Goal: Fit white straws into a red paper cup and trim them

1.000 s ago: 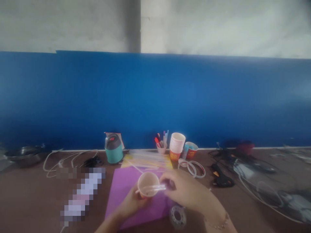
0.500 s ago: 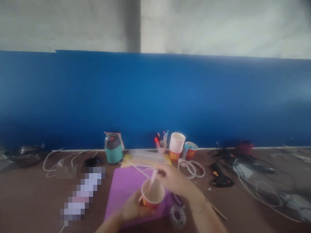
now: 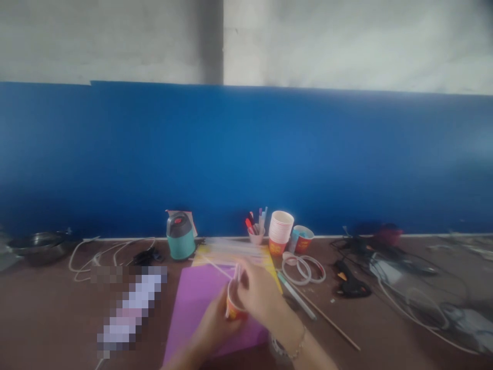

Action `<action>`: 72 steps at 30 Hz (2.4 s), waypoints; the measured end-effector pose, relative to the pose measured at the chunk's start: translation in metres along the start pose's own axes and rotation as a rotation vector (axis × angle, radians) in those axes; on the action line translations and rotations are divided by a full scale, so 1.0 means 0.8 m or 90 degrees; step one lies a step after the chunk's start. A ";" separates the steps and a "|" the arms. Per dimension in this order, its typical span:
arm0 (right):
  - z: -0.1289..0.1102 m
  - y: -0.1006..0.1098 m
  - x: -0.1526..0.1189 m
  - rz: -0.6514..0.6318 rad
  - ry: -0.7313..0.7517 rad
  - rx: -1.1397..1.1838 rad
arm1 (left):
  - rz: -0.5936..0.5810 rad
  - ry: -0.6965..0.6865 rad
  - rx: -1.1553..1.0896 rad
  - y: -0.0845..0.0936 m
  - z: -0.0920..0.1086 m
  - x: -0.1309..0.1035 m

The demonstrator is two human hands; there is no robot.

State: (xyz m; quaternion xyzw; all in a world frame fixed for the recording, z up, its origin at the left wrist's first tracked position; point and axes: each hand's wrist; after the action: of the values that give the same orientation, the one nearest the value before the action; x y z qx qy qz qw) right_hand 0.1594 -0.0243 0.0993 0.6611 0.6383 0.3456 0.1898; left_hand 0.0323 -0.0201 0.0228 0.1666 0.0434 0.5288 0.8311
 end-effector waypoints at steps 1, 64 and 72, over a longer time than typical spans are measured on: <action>0.000 -0.001 0.000 -0.003 0.014 0.018 | -0.006 -0.007 -0.009 0.001 0.001 0.000; 0.049 0.006 0.016 -0.134 0.127 0.137 | 0.098 -0.015 0.118 0.027 -0.031 0.012; 0.041 -0.018 0.015 -0.121 0.189 0.077 | 0.209 -0.056 0.146 0.046 -0.033 0.014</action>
State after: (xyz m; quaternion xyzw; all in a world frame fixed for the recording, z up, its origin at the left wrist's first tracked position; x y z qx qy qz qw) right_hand 0.1715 -0.0050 0.0692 0.5495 0.7386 0.3810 0.0853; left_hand -0.0009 0.0097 0.0110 0.2882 0.0395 0.6407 0.7106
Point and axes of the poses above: each hand's wrist, its own x-axis towards the middle knuckle, its own y-axis out of the back of the hand, z = x × y, and after that the axes turned 11 degrees about x, right-handed
